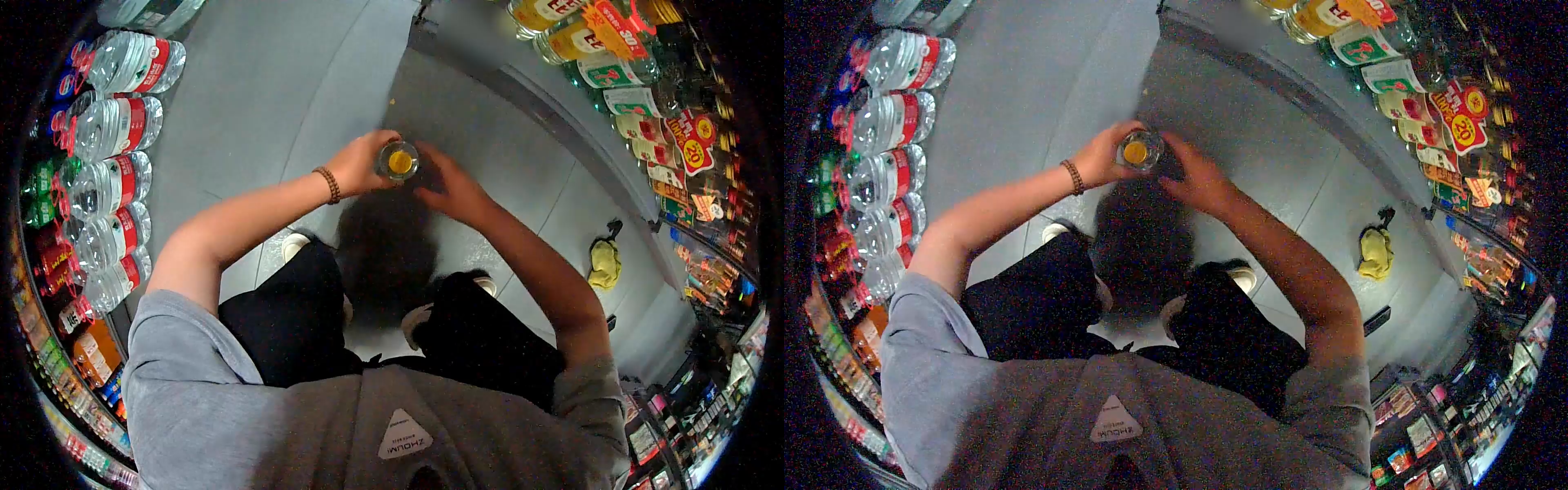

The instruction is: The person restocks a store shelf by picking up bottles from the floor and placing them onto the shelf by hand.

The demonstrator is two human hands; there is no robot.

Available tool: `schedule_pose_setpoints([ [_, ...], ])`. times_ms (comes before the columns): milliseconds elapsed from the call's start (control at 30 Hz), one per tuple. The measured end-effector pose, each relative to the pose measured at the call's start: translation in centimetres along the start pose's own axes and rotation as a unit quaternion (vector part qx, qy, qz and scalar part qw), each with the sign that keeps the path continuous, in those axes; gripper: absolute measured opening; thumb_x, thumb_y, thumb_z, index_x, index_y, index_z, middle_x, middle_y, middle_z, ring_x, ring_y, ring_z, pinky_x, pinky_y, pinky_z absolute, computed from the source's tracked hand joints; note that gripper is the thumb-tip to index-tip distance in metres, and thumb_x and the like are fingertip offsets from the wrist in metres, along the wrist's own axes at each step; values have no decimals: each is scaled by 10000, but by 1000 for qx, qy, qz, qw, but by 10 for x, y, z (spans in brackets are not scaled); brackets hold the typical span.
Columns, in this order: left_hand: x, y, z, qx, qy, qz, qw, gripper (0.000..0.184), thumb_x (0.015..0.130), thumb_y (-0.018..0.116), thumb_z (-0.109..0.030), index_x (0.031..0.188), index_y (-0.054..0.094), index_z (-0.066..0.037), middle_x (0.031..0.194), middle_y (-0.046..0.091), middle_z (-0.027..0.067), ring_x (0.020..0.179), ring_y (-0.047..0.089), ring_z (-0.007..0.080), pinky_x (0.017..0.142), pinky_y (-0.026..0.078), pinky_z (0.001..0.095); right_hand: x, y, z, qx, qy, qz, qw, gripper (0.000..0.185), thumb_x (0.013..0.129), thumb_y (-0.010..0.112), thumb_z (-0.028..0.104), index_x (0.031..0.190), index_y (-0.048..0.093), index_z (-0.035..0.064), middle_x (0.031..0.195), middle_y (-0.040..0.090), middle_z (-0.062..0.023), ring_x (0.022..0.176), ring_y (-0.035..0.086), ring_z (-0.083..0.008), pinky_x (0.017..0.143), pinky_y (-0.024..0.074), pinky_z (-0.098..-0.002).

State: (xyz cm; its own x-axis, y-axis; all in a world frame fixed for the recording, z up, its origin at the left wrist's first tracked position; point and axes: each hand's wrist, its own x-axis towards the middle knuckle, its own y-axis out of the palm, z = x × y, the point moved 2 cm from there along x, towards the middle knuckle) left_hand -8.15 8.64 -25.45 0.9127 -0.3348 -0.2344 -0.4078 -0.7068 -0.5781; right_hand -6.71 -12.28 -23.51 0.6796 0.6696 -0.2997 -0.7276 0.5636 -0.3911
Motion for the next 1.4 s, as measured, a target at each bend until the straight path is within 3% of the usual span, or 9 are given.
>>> schedule_pose_setpoints([
  [167,14,-8,-2,-4,-27,18,999,710,660,816,-262,1239,473,-35,1182,580,163,1078,578,283,928,461,367,18,0,-19,-12,-37,15,999,745,784,680,121,1412,284,51,1336,447,-225,1232,457,-357,1034,373,-401],
  [267,25,-23,-15,-176,-41,49,982,617,707,800,-193,1212,490,-15,1057,641,109,1005,609,194,898,476,331,19,-25,7,41,-55,5,998,756,777,692,110,1410,285,40,1313,476,-200,1185,507,-302,984,426,-386],
  [333,36,-34,-20,-207,-22,51,977,598,730,789,-195,1219,494,-18,1077,640,94,1018,601,179,911,468,328,19,-36,18,133,38,9,990,767,757,731,105,1403,322,58,1285,494,-123,1109,523,-247,933,448,-363],
  [500,55,-63,-66,-284,29,21,958,460,765,762,-171,1132,531,-17,1020,642,65,934,596,129,849,491,309,20,-55,46,101,-25,-70,992,775,732,776,212,1351,355,13,1200,546,-191,1077,566,-272,866,489,-366],
  [667,74,-71,-94,-141,50,-120,981,681,599,825,-437,1050,549,-7,965,644,117,882,629,208,782,495,313,28,-63,64,-152,-54,-287,944,750,680,801,253,1272,421,-10,1105,579,-225,971,597,-369,841,490,-413],
  [867,95,-96,-129,29,133,-257,957,639,627,852,-341,1082,548,-12,939,633,71,868,607,156,787,493,295,60,-106,74,-93,-160,-415,891,581,653,749,166,1127,463,-11,951,629,-216,927,607,-396,805,489,-442],
  [1033,123,-107,-135,-38,147,-313,938,642,565,838,-408,959,573,24,886,617,130,827,602,244,754,491,341,83,-142,84,-75,-209,-409,885,578,678,741,133,1147,435,-10,1019,629,-217,1009,609,-366,836,490,-415],
  [1100,142,-104,-125,-96,160,-336,923,638,570,840,-391,967,561,22,870,607,120,825,600,235,745,492,338,89,-148,84,-106,-158,-384,904,647,701,718,69,1240,369,-6,1094,610,-144,991,611,-239,839,483,-333],
  [1400,161,-102,-124,-96,77,-364,923,625,592,842,-335,997,532,25,935,593,146,856,596,265,757,491,345,108,-158,84,2,-164,-390,906,470,694,691,26,1113,486,-30,1037,630,-194,1012,614,-326,861,482,-388],
])
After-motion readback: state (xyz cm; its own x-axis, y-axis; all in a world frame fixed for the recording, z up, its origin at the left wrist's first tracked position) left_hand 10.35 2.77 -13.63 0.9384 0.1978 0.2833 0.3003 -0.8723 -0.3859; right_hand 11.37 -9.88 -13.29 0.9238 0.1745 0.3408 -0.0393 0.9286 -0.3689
